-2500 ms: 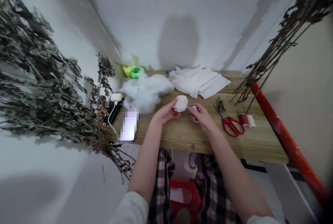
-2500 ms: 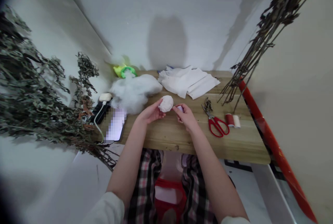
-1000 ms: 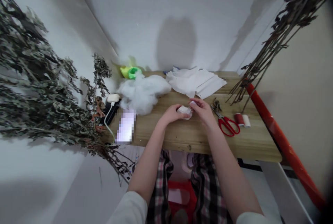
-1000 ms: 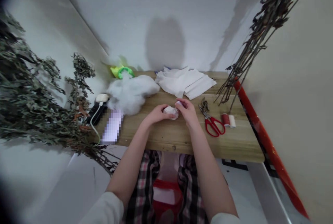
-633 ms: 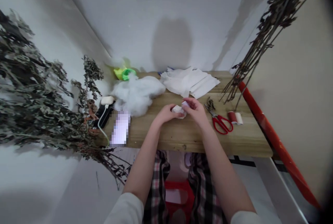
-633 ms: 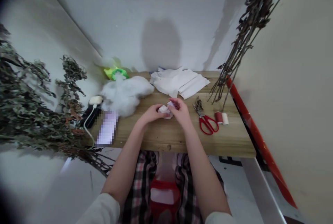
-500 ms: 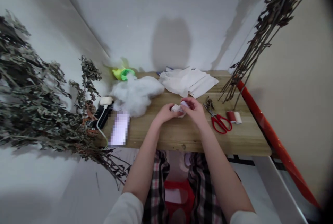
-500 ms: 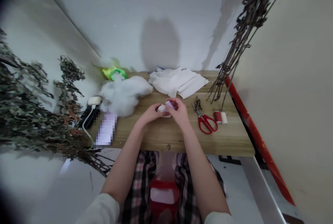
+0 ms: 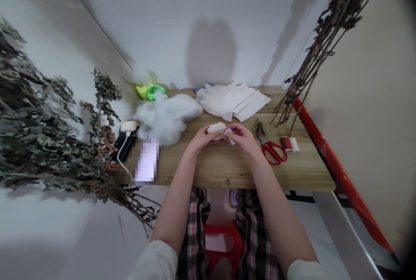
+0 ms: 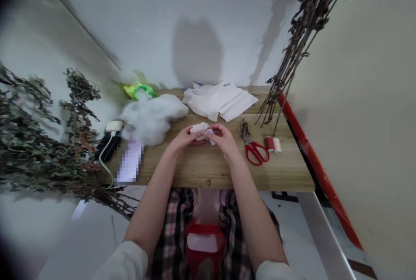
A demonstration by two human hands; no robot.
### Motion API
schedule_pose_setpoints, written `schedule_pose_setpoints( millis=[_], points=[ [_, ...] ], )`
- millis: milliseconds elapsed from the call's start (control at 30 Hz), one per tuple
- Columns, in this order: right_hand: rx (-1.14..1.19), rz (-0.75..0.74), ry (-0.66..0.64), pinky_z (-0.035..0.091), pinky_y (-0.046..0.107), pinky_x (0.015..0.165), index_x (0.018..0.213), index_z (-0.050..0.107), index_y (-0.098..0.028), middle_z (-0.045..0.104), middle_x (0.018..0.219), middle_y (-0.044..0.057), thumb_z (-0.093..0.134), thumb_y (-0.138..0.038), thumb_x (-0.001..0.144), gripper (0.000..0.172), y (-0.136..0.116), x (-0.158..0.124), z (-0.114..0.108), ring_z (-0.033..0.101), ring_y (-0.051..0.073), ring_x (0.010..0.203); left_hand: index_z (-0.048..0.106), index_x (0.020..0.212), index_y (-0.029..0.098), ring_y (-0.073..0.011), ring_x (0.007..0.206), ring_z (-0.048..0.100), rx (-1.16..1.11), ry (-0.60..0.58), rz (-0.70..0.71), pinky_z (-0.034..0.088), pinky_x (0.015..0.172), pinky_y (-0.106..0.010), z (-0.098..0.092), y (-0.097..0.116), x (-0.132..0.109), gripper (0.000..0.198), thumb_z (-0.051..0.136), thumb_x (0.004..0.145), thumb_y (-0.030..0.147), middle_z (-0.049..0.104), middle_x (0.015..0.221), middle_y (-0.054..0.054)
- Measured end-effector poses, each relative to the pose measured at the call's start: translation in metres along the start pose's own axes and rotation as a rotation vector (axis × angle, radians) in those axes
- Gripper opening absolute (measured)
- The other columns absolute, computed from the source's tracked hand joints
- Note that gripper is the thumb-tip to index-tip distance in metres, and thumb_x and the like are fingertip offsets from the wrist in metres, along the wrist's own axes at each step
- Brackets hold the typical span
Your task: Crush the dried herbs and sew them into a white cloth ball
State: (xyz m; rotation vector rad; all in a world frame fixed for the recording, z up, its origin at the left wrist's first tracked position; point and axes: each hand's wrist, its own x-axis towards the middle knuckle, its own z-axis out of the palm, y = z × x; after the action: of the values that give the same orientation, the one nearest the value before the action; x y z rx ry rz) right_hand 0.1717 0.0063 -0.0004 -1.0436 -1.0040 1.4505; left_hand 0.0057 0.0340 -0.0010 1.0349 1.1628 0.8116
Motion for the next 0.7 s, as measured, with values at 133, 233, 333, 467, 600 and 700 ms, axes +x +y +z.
schedule_pose_setpoints(
  millis=[133,233,333,467,600,700],
  points=[
    [-0.018,0.028,-0.075,0.049,0.028,0.070,0.091,0.065,-0.020,0.067,0.080,0.001,0.078,-0.035,0.063,0.034,0.002,-0.001,-0.003,0.062,0.013,0.071,0.063,0.105,0.012,-0.0185,0.087,0.065,-0.111,0.029,-0.013,0.056,0.076,-0.032,0.000,0.001,0.001,0.053,0.077,0.063,0.043,0.067,0.106,-0.012],
    [-0.049,0.028,-0.093,0.050,0.028,0.074,0.092,0.067,-0.020,0.069,0.082,0.001,0.077,-0.034,0.065,0.032,0.001,-0.003,-0.001,0.063,0.012,0.072,0.063,0.103,0.012,-0.0174,0.083,0.065,-0.172,0.071,-0.008,0.056,0.075,-0.032,0.002,0.000,0.005,0.052,0.076,0.065,0.044,0.068,0.100,-0.011],
    [-0.078,0.065,-0.116,0.052,0.029,0.076,0.094,0.069,-0.018,0.070,0.086,0.003,0.077,-0.034,0.065,0.034,-0.001,-0.005,0.001,0.063,0.012,0.072,0.063,0.101,0.013,-0.0162,0.080,0.065,-0.226,0.099,-0.015,0.056,0.074,-0.031,0.003,0.000,0.008,0.050,0.076,0.065,0.045,0.068,0.099,-0.011],
    [-0.117,0.141,-0.159,0.054,0.027,0.068,0.091,0.067,-0.016,0.068,0.078,0.002,0.077,-0.034,0.065,0.033,-0.001,-0.006,0.001,0.063,0.012,0.066,0.063,0.100,0.014,-0.0149,0.077,0.064,-0.234,0.096,-0.036,0.056,0.070,-0.028,0.001,0.001,0.010,0.046,0.076,0.066,0.043,0.068,0.098,-0.011],
    [-0.150,0.197,-0.184,0.053,0.024,0.061,0.088,0.065,-0.016,0.069,0.077,0.002,0.078,-0.035,0.064,0.032,0.001,-0.005,-0.003,0.065,0.012,0.065,0.062,0.100,0.014,-0.0126,0.069,0.063,-0.233,0.081,-0.059,0.055,0.065,-0.026,-0.001,0.002,0.010,0.043,0.074,0.068,0.042,0.068,0.093,-0.009],
    [-0.170,0.221,-0.229,0.053,0.022,0.059,0.088,0.066,-0.017,0.071,0.082,0.005,0.074,-0.041,0.070,0.031,0.003,-0.004,-0.007,0.066,0.013,0.068,0.061,0.100,0.015,-0.0096,0.059,0.059,-0.268,0.058,-0.084,0.056,0.065,-0.028,-0.004,0.005,0.009,0.041,0.070,0.073,0.043,0.066,0.084,-0.005]
  ],
)
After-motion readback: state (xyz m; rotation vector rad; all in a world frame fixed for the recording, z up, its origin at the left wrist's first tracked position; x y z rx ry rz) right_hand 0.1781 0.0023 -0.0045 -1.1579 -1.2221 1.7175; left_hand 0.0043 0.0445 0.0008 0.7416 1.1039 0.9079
